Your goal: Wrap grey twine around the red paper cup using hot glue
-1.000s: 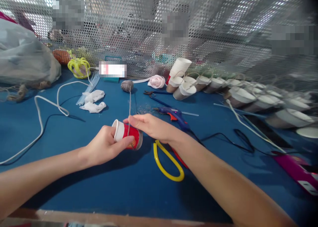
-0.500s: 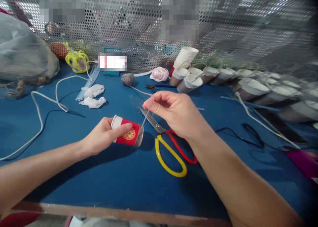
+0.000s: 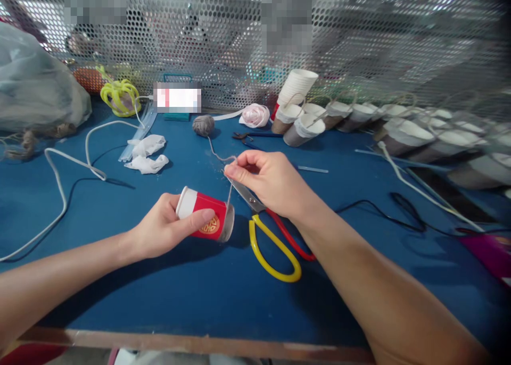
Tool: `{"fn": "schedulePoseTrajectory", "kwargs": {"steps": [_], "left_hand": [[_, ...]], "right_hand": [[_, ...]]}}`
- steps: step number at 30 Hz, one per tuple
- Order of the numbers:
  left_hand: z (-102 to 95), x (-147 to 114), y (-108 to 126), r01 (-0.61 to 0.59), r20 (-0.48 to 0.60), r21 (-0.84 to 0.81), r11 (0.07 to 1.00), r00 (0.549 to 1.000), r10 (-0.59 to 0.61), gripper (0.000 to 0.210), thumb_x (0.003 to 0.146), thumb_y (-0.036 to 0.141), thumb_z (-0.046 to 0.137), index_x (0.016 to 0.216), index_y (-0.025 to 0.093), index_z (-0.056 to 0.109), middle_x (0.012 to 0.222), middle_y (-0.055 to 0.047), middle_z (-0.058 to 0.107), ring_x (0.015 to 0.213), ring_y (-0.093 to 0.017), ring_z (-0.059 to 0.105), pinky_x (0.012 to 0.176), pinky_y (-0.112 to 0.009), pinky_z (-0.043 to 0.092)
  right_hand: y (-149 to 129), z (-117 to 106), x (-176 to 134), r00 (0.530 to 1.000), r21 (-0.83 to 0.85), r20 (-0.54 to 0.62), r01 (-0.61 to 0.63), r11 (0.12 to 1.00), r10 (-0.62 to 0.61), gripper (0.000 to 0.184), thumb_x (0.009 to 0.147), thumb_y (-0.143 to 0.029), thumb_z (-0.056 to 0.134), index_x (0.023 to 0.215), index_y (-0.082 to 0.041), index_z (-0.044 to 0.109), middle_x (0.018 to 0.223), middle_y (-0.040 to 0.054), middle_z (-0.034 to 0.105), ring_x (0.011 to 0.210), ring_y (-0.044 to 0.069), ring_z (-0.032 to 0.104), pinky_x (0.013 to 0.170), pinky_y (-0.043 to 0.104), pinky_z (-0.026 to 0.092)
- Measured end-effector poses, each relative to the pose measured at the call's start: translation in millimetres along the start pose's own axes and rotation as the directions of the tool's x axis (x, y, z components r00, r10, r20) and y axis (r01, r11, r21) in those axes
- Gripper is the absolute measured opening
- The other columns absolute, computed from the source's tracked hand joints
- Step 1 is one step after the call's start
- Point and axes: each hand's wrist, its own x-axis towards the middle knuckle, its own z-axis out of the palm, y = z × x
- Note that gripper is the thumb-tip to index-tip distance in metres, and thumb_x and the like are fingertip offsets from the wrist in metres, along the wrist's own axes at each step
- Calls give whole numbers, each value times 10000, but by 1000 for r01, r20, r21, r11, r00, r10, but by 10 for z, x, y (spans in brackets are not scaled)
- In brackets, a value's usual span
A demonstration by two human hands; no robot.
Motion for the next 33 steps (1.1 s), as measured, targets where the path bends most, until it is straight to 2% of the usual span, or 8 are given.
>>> {"fn": "schedulePoseTrajectory", "kwargs": {"steps": [7,14,18,20,25,29,33], "left_hand": [[-27,-53,-5,-158,53,120,980,987,153,249,743,297,577,556,133,588,488,29,493,441,-65,363,411,-178,319],[-56,-69,-16,-324,83,235,916,946,314,249,768,255,565,549,137,555,474,38,472,434,-59,347,408,-178,306],[-60,-72,-17,-377,95,274,885,926,365,257,774,230,561,536,138,534,460,39,478,422,-56,356,405,-176,309],[-59,-66,-18,-421,100,277,863,906,410,237,773,209,561,549,137,539,462,39,489,420,-56,366,402,-174,310],[-62,-41,-26,-572,117,246,783,819,561,218,759,127,566,548,139,512,459,51,483,412,-44,365,389,-153,295],[-66,-38,-24,-597,108,277,753,798,593,230,749,115,579,539,144,488,453,56,470,413,-43,360,394,-151,299],[-69,-52,-25,-595,118,310,742,798,591,234,750,132,579,535,149,489,445,52,465,413,-52,356,397,-162,302]], "right_hand": [[29,53,-14,997,48,64,-40,998,37,226,746,-328,585,618,-148,542,503,-61,436,452,56,321,455,216,298],[38,86,-16,991,54,117,-74,996,67,221,744,-341,580,642,-147,558,576,-28,517,523,82,402,509,231,339],[37,104,-19,987,60,141,-88,994,79,200,740,-319,581,651,-142,565,601,-18,536,547,87,422,538,238,353],[38,113,-20,983,65,158,-101,993,90,203,740,-322,578,648,-141,565,596,-19,529,542,87,416,527,239,347],[46,134,-28,976,91,195,-114,989,95,207,734,-326,581,630,-148,553,589,-22,519,543,88,413,503,233,335],[55,155,-33,971,108,216,-129,986,103,204,741,-321,573,632,-150,549,602,-9,538,560,99,447,517,241,354],[66,170,-36,966,99,236,-128,987,102,204,741,-319,572,623,-155,547,590,-15,531,549,97,439,508,242,349]]}}
